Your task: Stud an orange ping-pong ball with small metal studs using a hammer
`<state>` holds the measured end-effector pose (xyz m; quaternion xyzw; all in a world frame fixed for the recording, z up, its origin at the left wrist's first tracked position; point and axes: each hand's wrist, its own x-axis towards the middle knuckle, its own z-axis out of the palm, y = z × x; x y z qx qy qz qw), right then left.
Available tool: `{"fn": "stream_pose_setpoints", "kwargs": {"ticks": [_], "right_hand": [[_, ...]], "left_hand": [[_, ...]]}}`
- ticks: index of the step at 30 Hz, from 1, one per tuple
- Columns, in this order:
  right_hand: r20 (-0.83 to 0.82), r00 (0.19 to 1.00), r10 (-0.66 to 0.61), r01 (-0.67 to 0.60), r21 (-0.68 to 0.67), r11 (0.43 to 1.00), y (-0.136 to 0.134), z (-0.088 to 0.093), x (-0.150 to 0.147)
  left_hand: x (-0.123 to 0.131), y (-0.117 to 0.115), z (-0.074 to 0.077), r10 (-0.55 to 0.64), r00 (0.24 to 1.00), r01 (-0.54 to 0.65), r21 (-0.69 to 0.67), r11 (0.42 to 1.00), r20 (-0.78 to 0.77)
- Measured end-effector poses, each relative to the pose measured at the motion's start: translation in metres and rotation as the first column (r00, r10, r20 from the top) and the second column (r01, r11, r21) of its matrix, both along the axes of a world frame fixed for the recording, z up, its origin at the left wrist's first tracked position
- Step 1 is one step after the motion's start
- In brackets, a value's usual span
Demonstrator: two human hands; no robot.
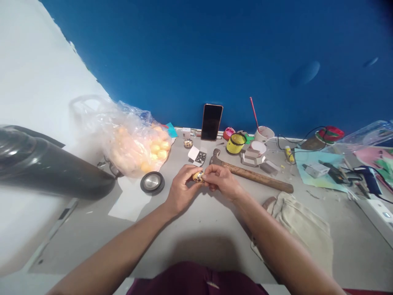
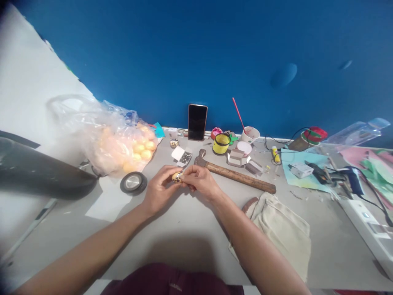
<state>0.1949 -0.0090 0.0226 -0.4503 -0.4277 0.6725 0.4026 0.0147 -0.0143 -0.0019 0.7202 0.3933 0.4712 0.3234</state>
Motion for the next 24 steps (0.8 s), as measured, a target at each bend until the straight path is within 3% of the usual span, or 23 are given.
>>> {"fn": "stream_pose_setpoints", "kwargs": {"ticks": [3,6,8,11,13,15,18,20,24], "right_hand": [[0.008,1.000,0.004,-0.004,-0.013,1.000,-0.001,0.001,-0.001],[0.193,0.980,-0.041,0.023,0.094,0.995,-0.003,0.005,-0.005],[0.277,0.958,-0.077,0.031,0.167,0.985,-0.003,0.007,-0.005],[0.385,0.901,-0.201,0.092,0.285,0.954,0.003,0.009,0.007],[0.559,0.759,-0.334,0.095,0.412,0.906,0.010,0.008,0.021],[0.742,0.508,-0.437,-0.021,0.518,0.855,0.016,0.004,0.035],[0.887,0.229,-0.401,-0.234,0.450,0.862,0.022,-0.004,0.049],[0.931,0.138,-0.338,-0.289,0.365,0.885,0.024,-0.010,0.052],[0.943,0.079,-0.323,-0.304,0.331,0.893,0.026,-0.020,0.051]], "left_hand": [[-0.001,0.000,0.000,0.009,0.999,-0.008,0.026,1.000,-0.034],[-0.001,0.000,-0.001,0.005,0.997,-0.002,0.040,0.999,-0.074],[0.000,0.001,-0.003,-0.003,1.000,0.002,-0.047,0.999,-0.028],[0.001,0.002,-0.004,-0.010,0.985,0.058,-0.271,0.961,0.174],[0.002,0.003,-0.002,-0.009,0.962,0.130,-0.430,0.893,0.273],[0.001,0.004,0.001,0.001,0.933,0.205,-0.534,0.821,0.360],[0.000,0.006,0.005,0.045,0.853,0.320,-0.589,0.742,0.520],[0.000,0.007,0.006,0.089,0.802,0.370,-0.608,0.703,0.591],[0.000,0.009,0.006,0.146,0.778,0.389,-0.651,0.652,0.611]]}}
